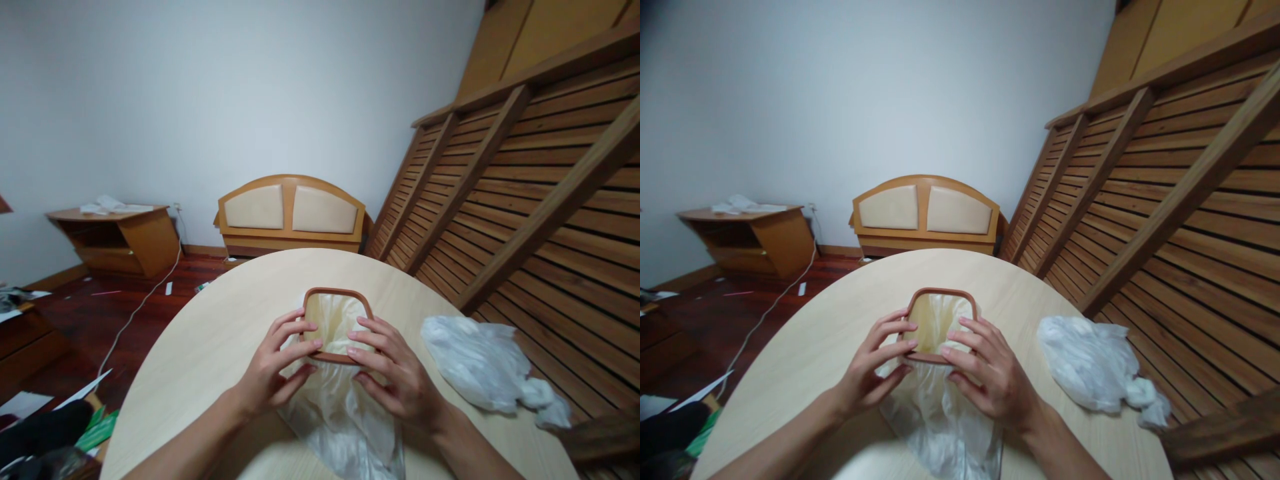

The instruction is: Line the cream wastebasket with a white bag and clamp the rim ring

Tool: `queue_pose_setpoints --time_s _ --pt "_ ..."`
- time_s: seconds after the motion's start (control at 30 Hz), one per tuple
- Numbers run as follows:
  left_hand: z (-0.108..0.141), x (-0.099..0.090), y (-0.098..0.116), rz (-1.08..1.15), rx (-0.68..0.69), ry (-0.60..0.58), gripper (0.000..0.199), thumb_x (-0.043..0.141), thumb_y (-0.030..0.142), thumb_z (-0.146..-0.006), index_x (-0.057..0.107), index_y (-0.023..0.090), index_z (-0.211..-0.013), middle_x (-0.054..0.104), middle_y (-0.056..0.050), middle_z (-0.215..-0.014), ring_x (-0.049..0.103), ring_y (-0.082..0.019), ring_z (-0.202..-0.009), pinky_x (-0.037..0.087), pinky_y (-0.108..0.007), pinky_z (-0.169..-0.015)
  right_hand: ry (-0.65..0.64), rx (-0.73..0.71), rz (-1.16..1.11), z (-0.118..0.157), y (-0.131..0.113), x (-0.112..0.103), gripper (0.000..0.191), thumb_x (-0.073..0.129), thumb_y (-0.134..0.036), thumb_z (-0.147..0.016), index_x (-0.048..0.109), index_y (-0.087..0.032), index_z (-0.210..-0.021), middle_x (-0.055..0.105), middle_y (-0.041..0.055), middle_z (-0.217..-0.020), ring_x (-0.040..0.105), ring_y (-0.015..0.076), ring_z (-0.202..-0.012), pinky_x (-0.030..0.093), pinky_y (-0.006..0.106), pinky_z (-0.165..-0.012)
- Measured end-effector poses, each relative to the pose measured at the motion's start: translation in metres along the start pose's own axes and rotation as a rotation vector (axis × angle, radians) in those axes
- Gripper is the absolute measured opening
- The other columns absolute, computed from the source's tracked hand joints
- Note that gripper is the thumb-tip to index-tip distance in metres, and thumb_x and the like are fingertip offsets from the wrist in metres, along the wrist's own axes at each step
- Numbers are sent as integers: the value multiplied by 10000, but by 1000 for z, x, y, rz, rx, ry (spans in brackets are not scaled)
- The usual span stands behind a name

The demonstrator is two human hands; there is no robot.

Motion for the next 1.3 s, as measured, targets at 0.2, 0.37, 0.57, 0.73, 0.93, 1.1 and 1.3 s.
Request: queue_pose_setpoints --time_s 0.2,0.37,0.57,0.73,0.93,1.1,1.3 --pt "0 2 -4 -52 33 7 509 611 87 -904 550 278 -1372 608 -124 -1281 457 -296 -1359 501 -533 -1051 -23 9 -18 1 4 0 315 591 -184 -944 618 -241 -1253 740 76 -1152 594 268 -1280 518 499 -1029" --pt "1 3 -6 -59 44 3 385 575 119 -950 587 250 -1312 614 -118 -1255 446 -287 -1365 507 -520 -1043 -14 5 -19 1 3 0 276 564 -200 -976 620 -232 -1245 742 74 -1129 599 265 -1270 530 493 -1009" --pt "2 3 -7 -64 63 0 291 547 168 -982 617 226 -1258 609 -117 -1238 439 -280 -1361 505 -504 -1041 -27 -6 -18 -2 2 -1 270 551 -211 -981 620 -244 -1240 749 61 -1064 642 254 -1178 533 485 -981" --pt "1 1 -3 -77 92 1 247 522 220 -1001 644 212 -1216 615 -118 -1185 442 -283 -1341 496 -512 -1045 -45 -24 -30 -2 3 -2 279 553 -212 -965 620 -249 -1233 740 59 -1057 653 245 -1114 523 475 -973" --pt "2 1 -1 -65 104 0 264 499 238 -1013 632 215 -1240 608 -119 -1185 440 -283 -1341 487 -511 -1057 -11 -17 -78 3 4 -3 321 569 -257 -909 603 -214 -1225 692 102 -1146 629 270 -1150 511 498 -998" --pt "2 0 -3 -59 103 -1 260 519 220 -1003 625 211 -1240 604 -120 -1205 440 -288 -1344 489 -504 -1053 2 -43 -104 4 8 -6 357 553 -239 -895 597 -204 -1248 668 123 -1179 604 284 -1203 555 481 -967" --pt "3 0 -4 -54 102 6 260 515 221 -1006 621 219 -1243 600 -113 -1196 446 -283 -1333 497 -502 -1043 -16 -129 -25 3 12 -9 408 530 -165 -907 587 -208 -1308 712 112 -1152 628 268 -1187 577 458 -909"
Point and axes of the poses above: each hand's wrist, its own z-axis away from the middle knuckle, its own x-axis out of the palm, y = z × x, the point moved 3 cm from there along -z, towards the middle knuckle
